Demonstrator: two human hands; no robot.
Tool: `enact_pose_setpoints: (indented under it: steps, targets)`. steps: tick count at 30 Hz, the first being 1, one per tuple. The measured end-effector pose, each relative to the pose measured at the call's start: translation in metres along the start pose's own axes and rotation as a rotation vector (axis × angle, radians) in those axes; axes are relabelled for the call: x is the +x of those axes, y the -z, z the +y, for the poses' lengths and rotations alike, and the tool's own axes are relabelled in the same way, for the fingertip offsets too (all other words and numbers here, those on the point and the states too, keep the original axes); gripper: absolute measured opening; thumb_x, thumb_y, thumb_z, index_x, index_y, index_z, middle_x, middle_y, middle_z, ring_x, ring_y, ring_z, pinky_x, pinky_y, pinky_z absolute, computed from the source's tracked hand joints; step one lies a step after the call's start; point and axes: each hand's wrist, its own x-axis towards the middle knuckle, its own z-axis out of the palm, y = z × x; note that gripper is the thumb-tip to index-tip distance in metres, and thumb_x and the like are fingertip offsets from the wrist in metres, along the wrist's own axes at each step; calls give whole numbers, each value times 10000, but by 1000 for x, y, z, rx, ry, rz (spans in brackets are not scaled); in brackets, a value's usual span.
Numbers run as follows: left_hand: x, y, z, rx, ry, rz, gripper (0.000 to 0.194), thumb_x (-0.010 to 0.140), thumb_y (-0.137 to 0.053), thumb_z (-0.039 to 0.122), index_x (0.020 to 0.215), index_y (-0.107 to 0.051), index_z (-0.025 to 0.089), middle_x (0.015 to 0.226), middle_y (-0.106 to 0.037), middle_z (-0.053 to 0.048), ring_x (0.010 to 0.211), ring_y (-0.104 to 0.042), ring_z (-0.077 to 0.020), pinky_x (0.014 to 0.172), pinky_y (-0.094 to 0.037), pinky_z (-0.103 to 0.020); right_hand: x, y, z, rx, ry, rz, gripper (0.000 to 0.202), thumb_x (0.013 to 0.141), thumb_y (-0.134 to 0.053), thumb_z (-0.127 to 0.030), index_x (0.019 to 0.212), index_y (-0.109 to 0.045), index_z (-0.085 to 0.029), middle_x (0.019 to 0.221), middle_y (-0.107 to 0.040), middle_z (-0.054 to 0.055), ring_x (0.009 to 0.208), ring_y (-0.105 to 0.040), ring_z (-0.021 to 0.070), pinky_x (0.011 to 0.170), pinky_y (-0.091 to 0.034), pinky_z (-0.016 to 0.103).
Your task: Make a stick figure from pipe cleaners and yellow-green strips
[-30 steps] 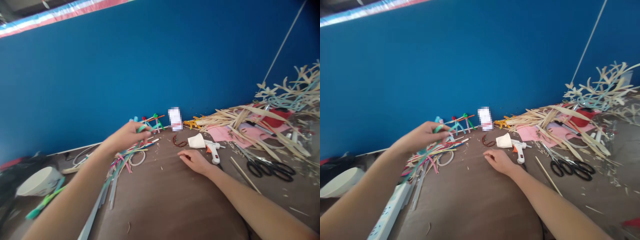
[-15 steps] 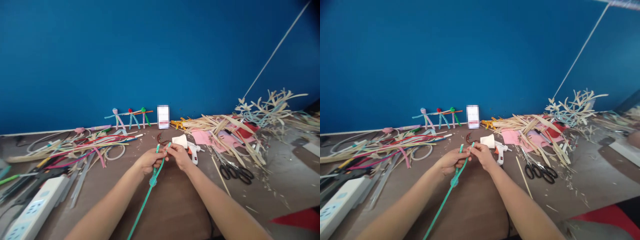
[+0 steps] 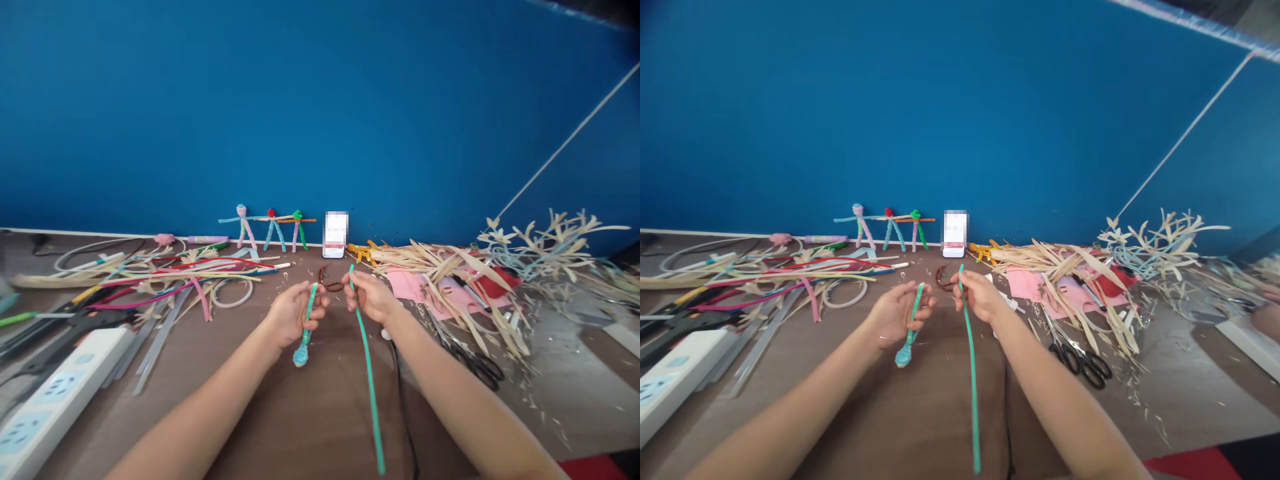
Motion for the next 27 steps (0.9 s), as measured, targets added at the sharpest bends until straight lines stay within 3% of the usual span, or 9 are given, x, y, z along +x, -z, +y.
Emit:
enact_pose_setpoints:
  steps: [3,6,9,12,16,21,27]
  targets:
    - [-8,-14,10,190,-129,29,162,736,-436,290,672,-485,150,602,-449,6,415,-315,-48,351,-159,-148,-3,-10,-30,-94,55,-11,184,713,-554,-308,833,-547,-168,495,-456,-75,317,-338,27,330,-283,157]
    - [-17,-28,19,653,-385,135,180,734,-479,305,707,-565,149,587,-476,17,453,-343,-57,395,-230,-161,-13,-25,-41,-269,148,35,241,732,-527,-282,953,-546,-189,495,-470,-72,315,-317,22,320,-218,144]
    - [-23,-28,17,1126,-560,288,219,733,-491,319,801,-633,167,641,-568,4,543,-445,-94,510,-332,-197,-22,-37,-20,-431,166,143,255,734,-506,-304,952,-565,-184,580,-533,-35,348,-390,38,320,-245,155]
    - [-21,-15,1,1337,-555,365,259,770,-429,315,830,-645,183,613,-594,5,594,-510,-129,578,-360,-224,-22,-37,17,-538,158,210,206,737,-491,-300,862,-585,-165,588,-523,-31,352,-369,34,328,-254,163]
    - [-14,2,-21,1321,-518,371,248,793,-392,277,931,-570,173,608,-611,8,584,-532,-129,600,-371,-237,-18,-30,49,-604,188,198,197,761,-464,-319,774,-571,-154,497,-483,-45,339,-341,37,333,-241,165]
    - [-10,7,-26,1050,-481,281,210,782,-436,296,930,-482,155,676,-634,-15,649,-577,-141,628,-391,-249,-19,-37,54,-503,138,157,210,766,-450,-350,735,-522,-156,499,-497,-45,328,-400,45,326,-283,158]
    - [-15,8,-25,901,-469,268,178,770,-474,289,878,-486,148,677,-634,-21,623,-569,-133,656,-398,-262,-23,-45,61,-404,134,136,208,768,-459,-359,777,-512,-158,515,-530,-36,345,-448,56,349,-328,166]
